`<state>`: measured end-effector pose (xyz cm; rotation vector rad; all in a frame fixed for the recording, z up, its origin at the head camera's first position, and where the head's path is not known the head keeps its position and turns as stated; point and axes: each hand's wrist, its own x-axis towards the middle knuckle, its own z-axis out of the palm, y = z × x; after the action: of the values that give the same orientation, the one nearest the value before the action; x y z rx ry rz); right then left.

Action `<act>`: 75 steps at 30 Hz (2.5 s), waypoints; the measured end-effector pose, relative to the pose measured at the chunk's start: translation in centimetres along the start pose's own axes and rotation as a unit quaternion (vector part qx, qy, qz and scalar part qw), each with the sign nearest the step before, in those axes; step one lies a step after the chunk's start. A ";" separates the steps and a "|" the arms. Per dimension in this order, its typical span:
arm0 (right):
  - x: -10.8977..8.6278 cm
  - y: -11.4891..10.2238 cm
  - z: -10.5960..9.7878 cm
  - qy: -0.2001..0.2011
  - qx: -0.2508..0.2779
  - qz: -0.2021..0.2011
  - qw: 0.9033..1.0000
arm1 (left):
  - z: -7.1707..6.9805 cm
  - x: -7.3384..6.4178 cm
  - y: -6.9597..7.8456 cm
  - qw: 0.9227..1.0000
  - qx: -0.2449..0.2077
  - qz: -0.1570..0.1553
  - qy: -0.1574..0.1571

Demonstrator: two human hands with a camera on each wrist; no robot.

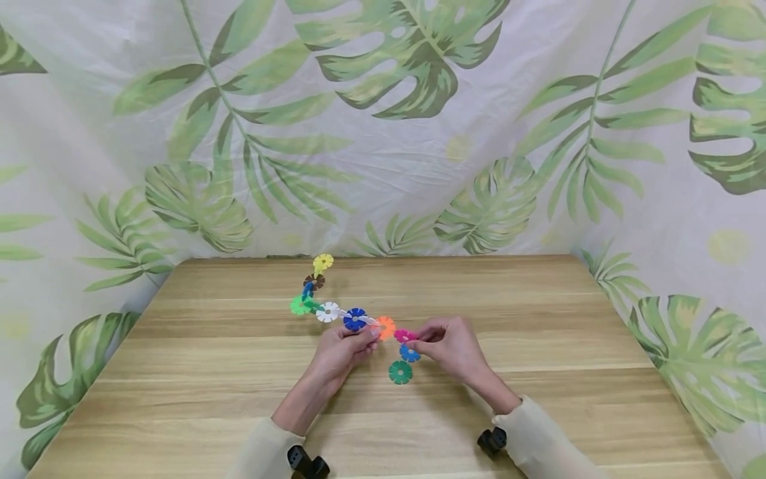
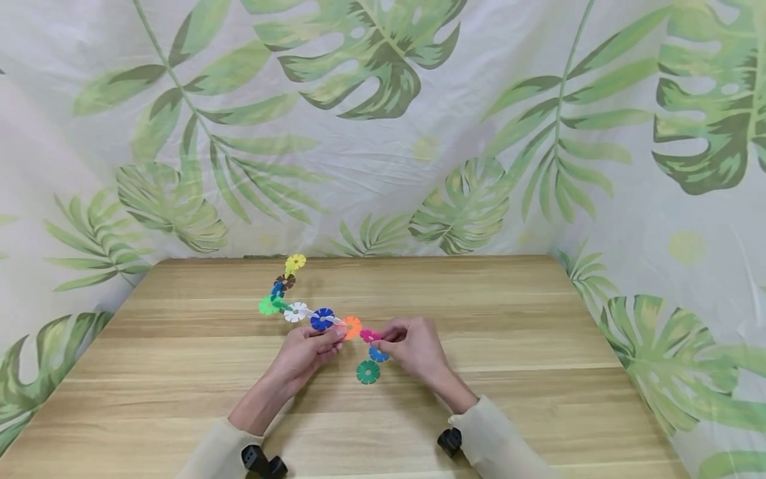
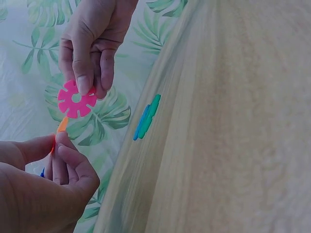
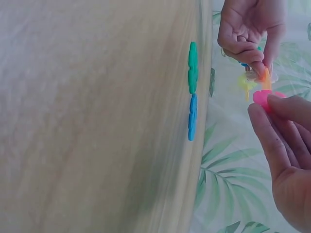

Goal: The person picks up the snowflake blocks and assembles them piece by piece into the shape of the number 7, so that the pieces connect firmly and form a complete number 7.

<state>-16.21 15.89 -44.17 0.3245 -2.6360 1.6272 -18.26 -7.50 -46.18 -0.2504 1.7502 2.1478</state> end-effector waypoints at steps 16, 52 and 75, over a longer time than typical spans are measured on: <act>0.6 -0.5 1.1 0.028 -0.049 -0.043 0.997 | 0.8 -0.1 0.5 0.999 0.031 0.024 -0.001; 3.4 1.8 -0.3 -0.134 -0.172 0.046 0.975 | 0.1 0.2 0.7 1.000 -0.002 0.021 -0.002; 3.5 2.1 -0.2 -0.136 -0.185 0.041 0.972 | -0.3 -0.3 0.3 1.000 -0.016 0.010 0.003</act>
<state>-20.02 16.45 -45.50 0.4552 -3.1190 1.1378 -18.15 -7.91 -45.89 -0.2501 1.7294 2.1924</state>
